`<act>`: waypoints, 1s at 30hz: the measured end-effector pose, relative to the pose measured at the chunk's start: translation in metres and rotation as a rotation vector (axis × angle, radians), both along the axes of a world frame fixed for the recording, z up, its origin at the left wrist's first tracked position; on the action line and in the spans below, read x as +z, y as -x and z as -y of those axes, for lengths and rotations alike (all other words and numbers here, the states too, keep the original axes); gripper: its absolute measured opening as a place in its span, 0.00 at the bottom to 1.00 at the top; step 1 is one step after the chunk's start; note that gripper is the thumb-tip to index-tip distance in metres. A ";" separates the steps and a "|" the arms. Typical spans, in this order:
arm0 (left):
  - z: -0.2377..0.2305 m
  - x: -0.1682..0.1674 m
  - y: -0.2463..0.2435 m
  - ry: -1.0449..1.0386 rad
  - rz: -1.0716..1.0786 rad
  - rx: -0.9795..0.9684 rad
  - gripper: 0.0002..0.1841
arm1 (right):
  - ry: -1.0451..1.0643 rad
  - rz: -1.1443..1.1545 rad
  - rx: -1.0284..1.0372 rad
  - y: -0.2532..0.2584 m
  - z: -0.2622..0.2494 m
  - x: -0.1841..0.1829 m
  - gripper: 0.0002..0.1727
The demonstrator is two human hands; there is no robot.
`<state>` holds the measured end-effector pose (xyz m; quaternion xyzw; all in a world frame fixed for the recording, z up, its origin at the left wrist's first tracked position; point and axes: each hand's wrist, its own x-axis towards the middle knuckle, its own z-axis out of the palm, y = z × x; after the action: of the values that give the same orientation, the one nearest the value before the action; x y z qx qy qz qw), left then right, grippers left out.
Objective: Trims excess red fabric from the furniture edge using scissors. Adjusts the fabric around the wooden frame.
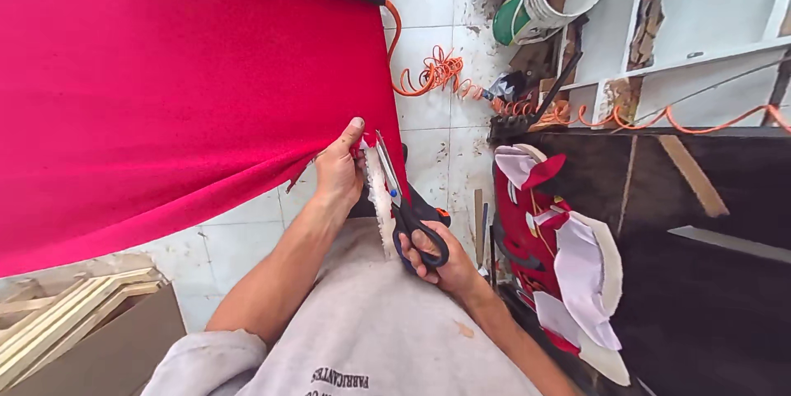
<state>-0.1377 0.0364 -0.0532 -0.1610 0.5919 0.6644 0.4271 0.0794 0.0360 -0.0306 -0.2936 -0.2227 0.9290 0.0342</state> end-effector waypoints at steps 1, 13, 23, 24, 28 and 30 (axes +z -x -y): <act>-0.001 0.001 0.001 -0.006 0.010 0.006 0.10 | 0.014 -0.023 -0.001 -0.001 -0.001 -0.001 0.21; -0.001 0.011 0.008 0.039 0.102 -0.019 0.09 | 0.001 0.012 0.091 -0.022 -0.014 0.003 0.20; -0.008 0.026 0.013 0.144 0.141 -0.005 0.07 | 0.064 -0.112 0.111 -0.017 -0.028 -0.009 0.22; -0.008 0.026 0.014 0.145 0.138 -0.009 0.07 | 0.069 -0.118 0.108 -0.016 -0.028 -0.010 0.22; -0.009 0.026 0.014 0.153 0.140 -0.006 0.07 | 0.092 -0.131 0.101 -0.014 -0.028 -0.016 0.22; -0.009 0.026 0.014 0.154 0.145 -0.002 0.07 | 0.098 -0.137 0.102 -0.014 -0.028 -0.018 0.22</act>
<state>-0.1522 0.0457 -0.0271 -0.2403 0.6088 0.6033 0.4557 0.0937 0.0639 -0.0483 -0.2191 -0.1890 0.9571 -0.0123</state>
